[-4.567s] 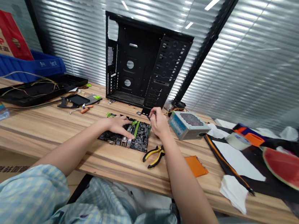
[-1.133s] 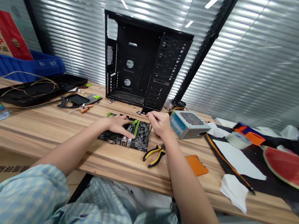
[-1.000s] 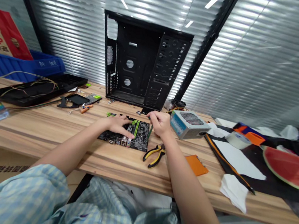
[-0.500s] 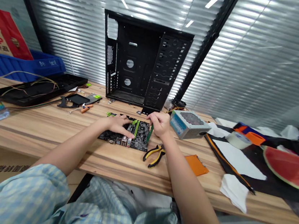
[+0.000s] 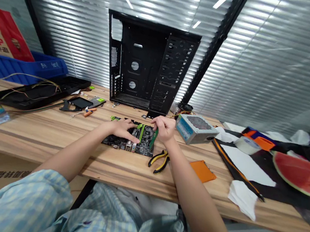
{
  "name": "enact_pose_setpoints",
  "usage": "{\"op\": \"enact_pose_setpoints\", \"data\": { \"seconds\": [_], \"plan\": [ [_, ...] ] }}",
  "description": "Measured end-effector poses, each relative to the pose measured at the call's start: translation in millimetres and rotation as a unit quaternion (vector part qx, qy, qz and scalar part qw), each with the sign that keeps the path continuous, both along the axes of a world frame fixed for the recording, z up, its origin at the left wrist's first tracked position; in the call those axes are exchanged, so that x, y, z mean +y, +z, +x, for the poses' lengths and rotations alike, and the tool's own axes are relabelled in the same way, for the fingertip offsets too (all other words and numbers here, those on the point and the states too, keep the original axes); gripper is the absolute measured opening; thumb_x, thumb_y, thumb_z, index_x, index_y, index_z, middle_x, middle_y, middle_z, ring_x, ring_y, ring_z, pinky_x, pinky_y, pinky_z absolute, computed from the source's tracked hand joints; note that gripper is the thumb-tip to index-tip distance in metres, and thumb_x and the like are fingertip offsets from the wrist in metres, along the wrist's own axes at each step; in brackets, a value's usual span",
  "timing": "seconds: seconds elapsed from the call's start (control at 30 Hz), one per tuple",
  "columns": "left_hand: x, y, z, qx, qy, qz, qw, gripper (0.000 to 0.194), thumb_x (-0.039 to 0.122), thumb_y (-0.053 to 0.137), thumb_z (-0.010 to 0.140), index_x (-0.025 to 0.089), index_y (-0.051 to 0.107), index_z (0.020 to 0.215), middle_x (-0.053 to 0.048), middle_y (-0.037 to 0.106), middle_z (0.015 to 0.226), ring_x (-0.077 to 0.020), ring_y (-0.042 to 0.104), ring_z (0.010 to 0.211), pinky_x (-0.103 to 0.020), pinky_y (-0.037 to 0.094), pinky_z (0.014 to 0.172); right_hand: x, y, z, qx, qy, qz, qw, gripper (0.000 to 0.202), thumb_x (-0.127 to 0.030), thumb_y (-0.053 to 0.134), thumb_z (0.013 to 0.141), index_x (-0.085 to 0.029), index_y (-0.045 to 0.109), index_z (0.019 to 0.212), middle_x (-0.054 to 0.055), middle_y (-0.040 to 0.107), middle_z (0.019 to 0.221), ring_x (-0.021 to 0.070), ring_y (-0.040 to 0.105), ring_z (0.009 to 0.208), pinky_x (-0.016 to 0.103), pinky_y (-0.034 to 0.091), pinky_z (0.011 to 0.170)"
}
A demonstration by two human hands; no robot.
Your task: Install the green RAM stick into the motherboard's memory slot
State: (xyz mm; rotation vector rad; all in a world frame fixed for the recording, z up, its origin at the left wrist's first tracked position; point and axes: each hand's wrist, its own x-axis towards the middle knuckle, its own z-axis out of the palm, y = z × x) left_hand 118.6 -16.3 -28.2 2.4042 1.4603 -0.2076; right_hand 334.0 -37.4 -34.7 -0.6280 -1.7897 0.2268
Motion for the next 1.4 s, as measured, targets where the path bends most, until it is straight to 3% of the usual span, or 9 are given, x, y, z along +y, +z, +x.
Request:
{"op": "enact_pose_setpoints", "data": {
  "seconds": [0.17, 0.4, 0.73, 1.4],
  "plan": [
    [0.0, -0.2, 0.5, 0.005, -0.006, 0.001, 1.0, 0.107, 0.089, 0.049, 0.058, 0.029, 0.037, 0.146, -0.012, 0.034, 0.151, -0.0413, 0.03, 0.135, -0.053, 0.027, 0.107, 1.5, -3.0, -1.8, -0.002, 0.005, 0.015, 1.0, 0.044, -0.037, 0.036, 0.093, -0.021, 0.063, 0.063, 0.0, 0.055, 0.049, 0.0133, 0.054, 0.047, 0.028, 0.044, 0.054],
    [-1.2, 0.3, 0.2, -0.003, -0.004, 0.007, 1.0, 0.107, 0.088, 0.05, 0.058, 0.028, 0.038, 0.146, -0.012, 0.036, 0.15, -0.0416, 0.031, 0.134, -0.052, 0.028, 0.107, 8.2, -8.1, -0.1, -0.011, -0.061, 0.005, 0.998, 0.04, -0.034, 0.035, 0.094, -0.021, 0.064, 0.07, 0.001, 0.059, 0.057, 0.0147, 0.059, 0.056, 0.027, 0.046, 0.06],
    [-0.7, 0.5, 0.4, 0.006, 0.004, -0.004, 1.0, 0.106, 0.086, 0.052, 0.059, 0.03, 0.034, 0.147, -0.011, 0.029, 0.154, -0.0428, 0.025, 0.137, -0.054, 0.024, 0.109, 14.1, -6.1, 4.0, -0.013, -0.096, 0.014, 0.995, 0.04, -0.034, 0.03, 0.097, -0.02, 0.061, 0.076, 0.001, 0.061, 0.06, 0.0141, 0.059, 0.058, 0.026, 0.044, 0.061],
    [0.5, -0.5, 0.4, 0.001, -0.003, 0.002, 1.0, 0.111, 0.09, 0.049, 0.055, 0.029, 0.037, 0.146, -0.012, 0.035, 0.15, -0.0416, 0.031, 0.134, -0.053, 0.026, 0.108, 15.2, -5.1, 3.3, -0.042, -0.092, -0.038, 0.994, 0.04, -0.038, 0.027, 0.098, -0.02, 0.06, 0.085, 0.002, 0.064, 0.067, 0.0142, 0.062, 0.063, 0.025, 0.045, 0.065]
  ]
}}
